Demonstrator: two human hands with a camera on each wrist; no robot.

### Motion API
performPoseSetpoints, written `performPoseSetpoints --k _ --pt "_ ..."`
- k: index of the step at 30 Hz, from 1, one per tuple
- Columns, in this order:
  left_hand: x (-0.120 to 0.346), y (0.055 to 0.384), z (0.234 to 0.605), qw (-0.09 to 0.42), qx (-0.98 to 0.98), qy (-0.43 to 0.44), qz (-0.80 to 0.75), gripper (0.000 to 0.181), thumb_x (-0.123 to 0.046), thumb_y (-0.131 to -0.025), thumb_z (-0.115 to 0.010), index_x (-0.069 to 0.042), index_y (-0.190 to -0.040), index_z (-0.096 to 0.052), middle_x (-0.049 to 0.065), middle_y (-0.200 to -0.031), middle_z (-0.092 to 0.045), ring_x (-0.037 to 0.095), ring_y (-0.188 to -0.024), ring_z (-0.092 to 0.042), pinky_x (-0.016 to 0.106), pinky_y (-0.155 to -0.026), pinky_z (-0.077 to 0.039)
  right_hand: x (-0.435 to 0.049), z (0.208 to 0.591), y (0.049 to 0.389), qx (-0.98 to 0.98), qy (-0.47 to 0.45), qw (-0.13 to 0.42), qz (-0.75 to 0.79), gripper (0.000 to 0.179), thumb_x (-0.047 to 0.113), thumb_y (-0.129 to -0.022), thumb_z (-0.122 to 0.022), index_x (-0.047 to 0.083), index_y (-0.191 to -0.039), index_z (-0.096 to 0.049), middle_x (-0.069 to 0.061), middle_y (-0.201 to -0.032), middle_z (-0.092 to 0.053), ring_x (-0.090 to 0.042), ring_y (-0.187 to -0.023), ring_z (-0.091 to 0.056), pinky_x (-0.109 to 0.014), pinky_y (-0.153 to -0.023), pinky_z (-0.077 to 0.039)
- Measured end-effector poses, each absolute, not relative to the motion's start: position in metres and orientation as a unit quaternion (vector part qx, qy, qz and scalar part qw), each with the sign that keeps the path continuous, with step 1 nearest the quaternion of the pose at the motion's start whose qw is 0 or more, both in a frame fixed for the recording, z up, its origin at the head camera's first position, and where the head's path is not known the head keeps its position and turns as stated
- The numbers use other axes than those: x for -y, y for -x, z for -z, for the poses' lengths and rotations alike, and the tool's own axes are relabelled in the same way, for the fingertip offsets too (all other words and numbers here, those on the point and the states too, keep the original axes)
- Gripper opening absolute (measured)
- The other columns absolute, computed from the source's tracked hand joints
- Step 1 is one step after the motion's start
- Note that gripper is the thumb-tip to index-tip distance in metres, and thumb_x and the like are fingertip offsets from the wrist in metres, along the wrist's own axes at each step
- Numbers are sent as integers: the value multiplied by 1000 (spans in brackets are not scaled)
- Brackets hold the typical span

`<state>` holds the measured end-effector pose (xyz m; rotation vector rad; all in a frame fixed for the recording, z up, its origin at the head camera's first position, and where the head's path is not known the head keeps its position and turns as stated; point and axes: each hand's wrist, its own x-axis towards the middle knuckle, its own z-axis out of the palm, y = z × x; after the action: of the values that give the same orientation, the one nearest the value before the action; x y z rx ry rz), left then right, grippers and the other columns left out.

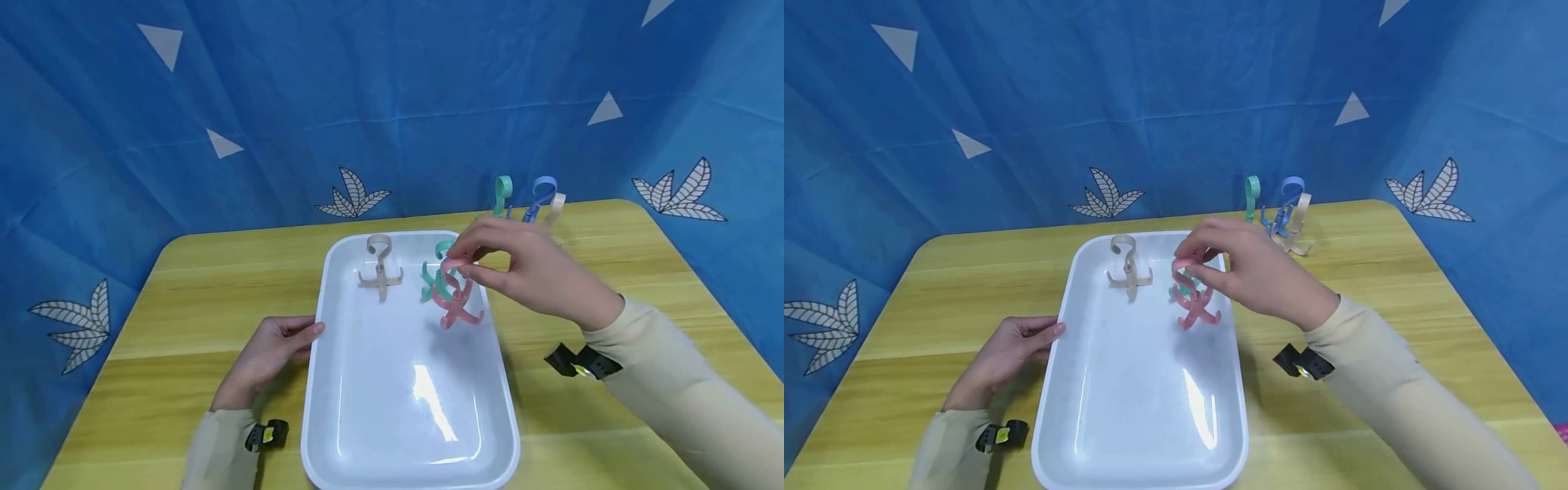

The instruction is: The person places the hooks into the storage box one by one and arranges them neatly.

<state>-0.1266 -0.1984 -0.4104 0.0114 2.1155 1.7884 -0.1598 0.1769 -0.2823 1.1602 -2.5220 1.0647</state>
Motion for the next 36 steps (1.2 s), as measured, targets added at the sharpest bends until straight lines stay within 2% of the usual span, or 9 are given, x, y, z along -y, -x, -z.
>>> performPoseSetpoints --k 7,14,18,31,36 --pt "197 129 410 181 -755 0 -631 50 -27 -96 -67 9 -130 -58 23 -123 -63 29 -101 -68 39 -83 -58 -156 286 175 842 -411 63 -344 17 7 -87 -76 17 -101 -74 13 -102 -64 -5 -83 -55 -26 -57 -48" --pt "192 131 413 188 -746 -20 -639 49 -24 -97 -66 11 -130 -57 25 -123 -62 31 -101 -67 41 -83 -58 -141 293 177 841 -409 35 -352 16 5 -87 -76 12 -101 -74 9 -97 -64 -7 -85 -58 -29 -64 -53" --pt "192 129 415 196 -741 -20 -642 48 -22 -97 -65 11 -131 -56 25 -124 -61 31 -102 -67 40 -83 -58 -130 297 177 851 -391 10 -350 13 9 -88 -75 14 -100 -75 10 -94 -63 -7 -85 -59 -29 -67 -53" --pt "196 128 414 173 -752 -9 -636 49 -24 -97 -66 12 -129 -57 25 -122 -62 30 -101 -67 38 -81 -59 -97 308 189 859 -397 -42 -322 12 11 -90 -73 14 -102 -73 8 -95 -62 -8 -86 -58 -25 -73 -53" --pt "199 127 414 171 -757 -5 -631 51 -27 -96 -67 12 -129 -57 25 -122 -63 30 -99 -68 39 -81 -59 -85 311 187 855 -413 -48 -311 22 10 -90 -74 10 -111 -68 6 -94 -62 -9 -87 -58 -22 -74 -53"
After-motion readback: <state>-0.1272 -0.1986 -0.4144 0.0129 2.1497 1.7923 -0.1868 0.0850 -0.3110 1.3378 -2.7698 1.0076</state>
